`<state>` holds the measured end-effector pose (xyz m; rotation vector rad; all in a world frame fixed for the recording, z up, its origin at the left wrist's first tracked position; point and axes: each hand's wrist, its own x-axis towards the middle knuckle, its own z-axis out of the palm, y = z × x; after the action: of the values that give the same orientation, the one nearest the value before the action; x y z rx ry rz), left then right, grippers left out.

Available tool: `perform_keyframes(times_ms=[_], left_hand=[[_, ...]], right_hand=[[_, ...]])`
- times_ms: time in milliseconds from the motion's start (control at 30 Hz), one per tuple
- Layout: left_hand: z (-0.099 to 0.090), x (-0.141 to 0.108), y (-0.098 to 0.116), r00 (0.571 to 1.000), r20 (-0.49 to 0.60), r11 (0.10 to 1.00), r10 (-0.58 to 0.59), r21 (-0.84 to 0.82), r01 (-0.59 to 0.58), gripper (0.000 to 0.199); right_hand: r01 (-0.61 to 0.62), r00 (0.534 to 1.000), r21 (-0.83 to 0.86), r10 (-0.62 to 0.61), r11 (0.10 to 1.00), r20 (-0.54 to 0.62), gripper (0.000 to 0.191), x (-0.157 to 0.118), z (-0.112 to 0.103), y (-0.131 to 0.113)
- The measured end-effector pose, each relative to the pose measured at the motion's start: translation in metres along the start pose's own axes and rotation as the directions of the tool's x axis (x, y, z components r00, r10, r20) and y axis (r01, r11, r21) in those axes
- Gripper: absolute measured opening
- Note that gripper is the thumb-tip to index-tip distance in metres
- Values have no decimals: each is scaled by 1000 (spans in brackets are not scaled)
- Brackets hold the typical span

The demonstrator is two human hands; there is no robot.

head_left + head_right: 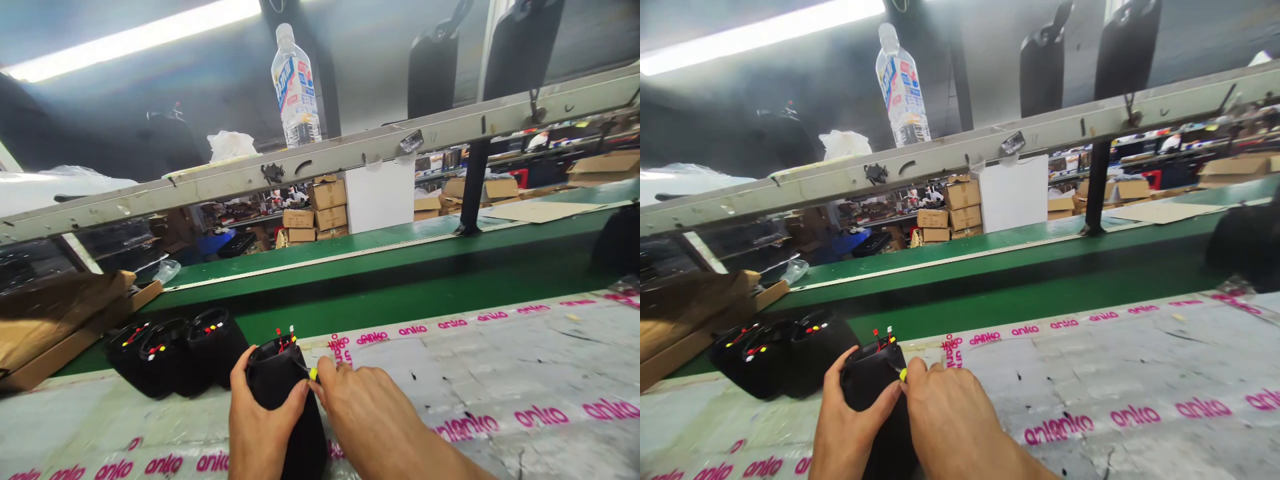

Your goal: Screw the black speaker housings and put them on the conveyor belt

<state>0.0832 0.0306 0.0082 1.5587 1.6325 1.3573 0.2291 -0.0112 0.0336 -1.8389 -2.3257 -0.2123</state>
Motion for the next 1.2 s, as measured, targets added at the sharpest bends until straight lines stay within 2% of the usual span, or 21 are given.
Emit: perform_keyframes(times_ms=[67,167,333,433,567,733,833,933,1033,1133,1200], left_hand=[[-1,0,3,1000,4,1000,-17,10,17,90],[0,-1,5,1000,-5,1000,-26,2,26,90],[7,-4,7,1000,-13,1000,6,6,-6,86],[13,-5,11,1000,-13,1000,-11,21,12,86],[23,-4,15,998,-53,999,-18,49,21,86],[26,-4,19,999,-44,998,-5,57,8,87],[26,-7,22,1000,-19,999,-5,46,5,85],[29,-10,25,998,-57,996,29,81,-25,86],[30,-7,28,998,-64,996,28,89,-22,87],[27,3,29,991,-120,997,-52,52,59,85],[25,5,30,989,-128,997,-70,22,74,87]], right_hand=[[-24,999,37,25,999,-24,7,-1,5,1],[-45,991,139,62,989,-121,12,-9,21,4],[34,950,349,78,936,-302,17,-25,50,14],[53,935,442,111,895,-337,23,-27,54,19],[11,948,553,166,833,-270,20,-29,48,24],[1,929,381,140,925,-343,24,-35,40,32],[-7,947,404,136,915,-292,20,-36,34,36],[-41,964,391,138,920,-225,18,-40,27,42],[-42,967,347,125,937,-221,20,-52,12,53],[-37,936,487,202,873,-290,22,-65,-8,69],[-74,906,674,331,735,-262,27,-66,-16,79]])
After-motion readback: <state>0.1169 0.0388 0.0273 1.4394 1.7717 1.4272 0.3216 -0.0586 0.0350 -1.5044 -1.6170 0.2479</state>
